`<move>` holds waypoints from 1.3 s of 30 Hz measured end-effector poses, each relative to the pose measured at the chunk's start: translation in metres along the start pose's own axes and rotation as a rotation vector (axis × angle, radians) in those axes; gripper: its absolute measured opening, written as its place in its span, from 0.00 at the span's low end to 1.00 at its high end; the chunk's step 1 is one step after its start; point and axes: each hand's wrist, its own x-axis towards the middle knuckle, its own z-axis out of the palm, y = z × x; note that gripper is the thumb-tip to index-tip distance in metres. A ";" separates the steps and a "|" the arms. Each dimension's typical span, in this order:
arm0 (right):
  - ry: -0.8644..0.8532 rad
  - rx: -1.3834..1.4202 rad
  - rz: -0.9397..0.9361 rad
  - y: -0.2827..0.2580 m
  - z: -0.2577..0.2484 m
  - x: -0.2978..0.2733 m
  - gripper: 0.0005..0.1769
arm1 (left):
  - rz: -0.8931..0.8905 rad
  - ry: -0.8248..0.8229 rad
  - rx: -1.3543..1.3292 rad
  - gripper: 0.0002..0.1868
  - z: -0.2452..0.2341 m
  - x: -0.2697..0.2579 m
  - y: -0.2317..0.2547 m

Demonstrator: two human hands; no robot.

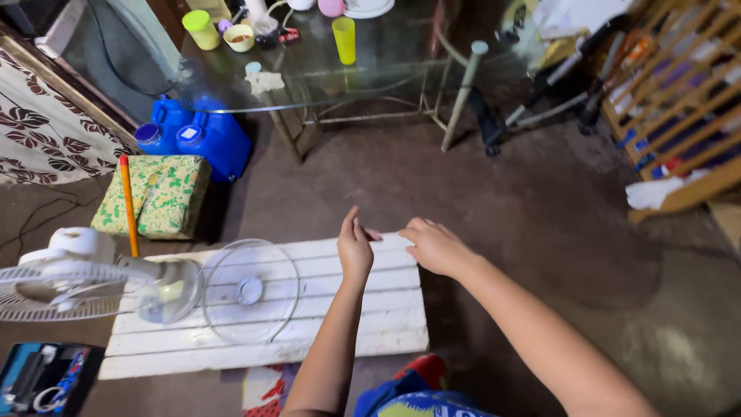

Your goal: The person disassembles a small white table fan, removes the front grille, and uses a small tool to adjust or clean the fan blades. They then retrieve a small white plastic piece from a toolbox and reattach it to the fan before wiping the grille with a cloth.

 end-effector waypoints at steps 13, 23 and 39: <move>-0.029 0.277 -0.372 0.100 -0.037 0.237 0.23 | -0.004 0.222 0.046 0.23 0.039 0.165 -0.009; -0.078 0.343 -0.474 0.063 -0.043 0.430 0.19 | -0.030 0.454 0.049 0.28 0.010 0.231 0.033; -0.079 0.188 -0.757 0.092 0.139 0.871 0.16 | -0.237 0.827 0.172 0.30 -0.004 0.447 -0.002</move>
